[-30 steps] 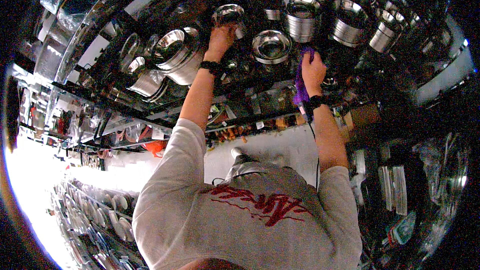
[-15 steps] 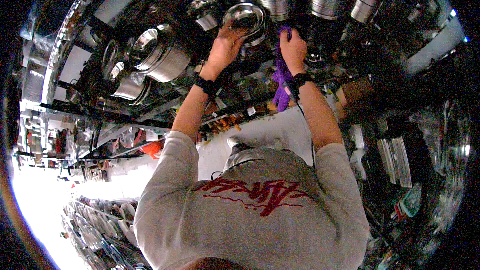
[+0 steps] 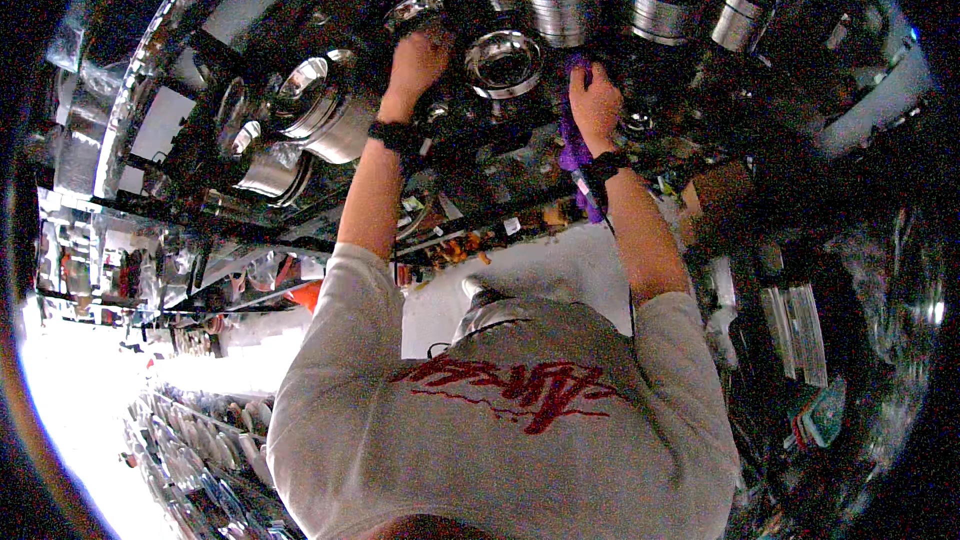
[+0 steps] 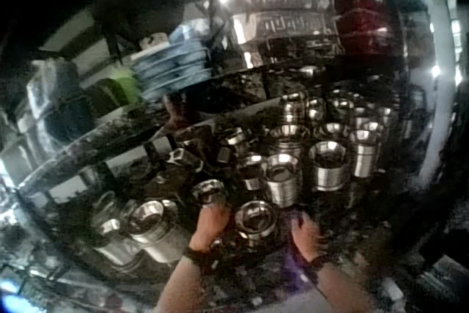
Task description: The person wipes the interior and exterior surfaces of multiple stainless steel pots using a purple cloth. They handle each pot one at a time, rotate it to clean different areas, and place it back on the shelf.
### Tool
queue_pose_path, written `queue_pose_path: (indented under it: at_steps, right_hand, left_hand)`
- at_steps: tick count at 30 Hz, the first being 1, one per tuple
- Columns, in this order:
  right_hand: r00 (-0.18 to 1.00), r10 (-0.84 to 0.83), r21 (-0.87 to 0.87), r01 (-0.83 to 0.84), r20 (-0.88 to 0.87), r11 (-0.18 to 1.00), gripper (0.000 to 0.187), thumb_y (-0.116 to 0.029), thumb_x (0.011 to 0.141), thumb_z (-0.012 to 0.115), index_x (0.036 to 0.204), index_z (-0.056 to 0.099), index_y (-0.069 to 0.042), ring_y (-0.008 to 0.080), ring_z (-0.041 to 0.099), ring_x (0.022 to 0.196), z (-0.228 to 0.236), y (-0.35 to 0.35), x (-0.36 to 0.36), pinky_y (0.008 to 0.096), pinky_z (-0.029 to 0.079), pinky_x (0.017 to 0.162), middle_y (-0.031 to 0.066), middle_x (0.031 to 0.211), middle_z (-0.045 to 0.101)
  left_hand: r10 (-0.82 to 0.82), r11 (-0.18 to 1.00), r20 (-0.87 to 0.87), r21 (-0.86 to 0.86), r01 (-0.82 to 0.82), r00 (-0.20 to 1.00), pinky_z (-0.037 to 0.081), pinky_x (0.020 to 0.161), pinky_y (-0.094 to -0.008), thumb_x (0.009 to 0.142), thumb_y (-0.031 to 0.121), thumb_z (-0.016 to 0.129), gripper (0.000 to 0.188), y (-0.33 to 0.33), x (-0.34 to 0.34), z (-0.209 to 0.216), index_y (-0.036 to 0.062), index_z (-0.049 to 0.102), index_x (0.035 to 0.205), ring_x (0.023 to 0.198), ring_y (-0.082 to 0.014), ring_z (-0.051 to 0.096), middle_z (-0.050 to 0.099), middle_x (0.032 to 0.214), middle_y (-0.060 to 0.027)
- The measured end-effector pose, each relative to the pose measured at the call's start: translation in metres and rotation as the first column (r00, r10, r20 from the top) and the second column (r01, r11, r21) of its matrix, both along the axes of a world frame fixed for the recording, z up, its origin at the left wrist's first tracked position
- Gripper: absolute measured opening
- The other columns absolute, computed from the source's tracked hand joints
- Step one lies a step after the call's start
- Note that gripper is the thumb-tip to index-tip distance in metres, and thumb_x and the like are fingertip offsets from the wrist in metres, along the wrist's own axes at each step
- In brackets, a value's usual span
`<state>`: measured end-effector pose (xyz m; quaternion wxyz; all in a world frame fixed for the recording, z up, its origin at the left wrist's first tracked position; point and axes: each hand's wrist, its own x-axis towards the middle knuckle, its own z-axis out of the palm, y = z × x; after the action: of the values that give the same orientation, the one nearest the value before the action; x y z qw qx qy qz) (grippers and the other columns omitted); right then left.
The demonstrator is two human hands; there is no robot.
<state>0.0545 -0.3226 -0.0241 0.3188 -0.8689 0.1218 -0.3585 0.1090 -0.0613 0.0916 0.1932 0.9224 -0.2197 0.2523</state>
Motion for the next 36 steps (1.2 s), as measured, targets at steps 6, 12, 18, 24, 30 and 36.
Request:
queue_pose_path:
  at_steps: [6,12,18,24,30,36]
  right_hand:
    - [0.997,0.073,0.065,-0.074,0.028,0.995,0.037,-0.037,0.086,0.056,0.095,0.063,-0.002,0.0423,0.062,0.068,0.009,0.002,-0.003,0.0506,0.049,0.062,0.025,0.075,0.063]
    - [0.999,0.048,0.068,-0.049,0.025,0.996,0.038,-0.037,0.086,0.056,0.097,0.063,-0.001,0.0426,0.062,0.068,0.001,-0.001,0.0,0.0505,0.049,0.062,0.0252,0.075,0.063]
    - [0.999,0.043,0.072,-0.043,0.002,0.996,0.04,-0.037,0.087,0.055,0.1,0.063,0.0,0.0432,0.062,0.069,0.004,0.002,-0.002,0.05,0.05,0.063,0.0249,0.076,0.064]
    - [0.964,0.163,0.21,-0.206,0.208,0.956,0.036,-0.033,0.089,0.056,0.1,0.064,0.0,0.0362,0.064,0.088,-0.003,-0.008,0.004,0.043,0.05,0.075,0.0235,0.094,0.065]
    - [0.832,0.543,0.557,-0.507,0.117,0.657,0.029,-0.025,0.09,0.052,0.095,0.061,0.002,0.0222,0.059,0.074,0.018,0.045,-0.015,0.0371,0.046,0.071,0.013,0.081,0.065]
    - [0.826,0.541,0.583,-0.52,0.157,0.625,0.03,-0.027,0.086,0.058,0.093,0.062,0.002,0.0273,0.063,0.074,0.029,0.094,-0.031,0.0388,0.047,0.069,0.0148,0.08,0.066]
  left_hand:
    - [0.276,0.951,-0.058,0.161,-0.264,0.959,0.053,0.061,-0.0469,0.089,0.027,0.056,0.031,0.034,0.049,-0.012,-0.0027,0.064,0.091,0.07,-0.0411,0.063,0.064,0.079,-0.0228]
    - [0.234,0.956,-0.02,0.189,-0.226,0.972,0.053,0.062,-0.0469,0.088,0.028,0.058,0.032,0.028,0.045,-0.012,-0.0018,0.066,0.081,0.072,-0.0396,0.063,0.064,0.079,-0.0241]
    - [0.188,0.982,0.184,-0.005,-0.19,0.965,0.051,0.067,-0.0443,0.085,0.016,0.06,0.016,0.028,0.018,0.009,-0.0005,0.063,0.086,0.078,-0.0382,0.061,0.063,0.085,-0.0201]
    - [-0.088,0.995,0.359,-0.012,0.099,0.929,0.05,0.072,-0.0422,0.081,0.005,0.06,0.013,0.026,-0.04,0.008,0.0,0.061,0.093,0.083,-0.0359,0.059,0.062,0.09,-0.0176]
    - [-0.301,0.953,0.256,0.053,0.298,0.919,0.053,0.077,-0.0368,0.076,0.001,0.062,0.029,0.013,-0.11,-0.016,0.0043,0.062,0.104,0.091,-0.03,0.061,0.062,0.104,-0.0132]
    - [-0.257,0.963,0.176,0.134,0.236,0.95,0.053,0.079,-0.0354,0.078,0.004,0.062,0.03,0.03,-0.134,-0.021,0.0055,0.06,0.107,0.095,-0.0277,0.06,0.06,0.11,-0.0104]
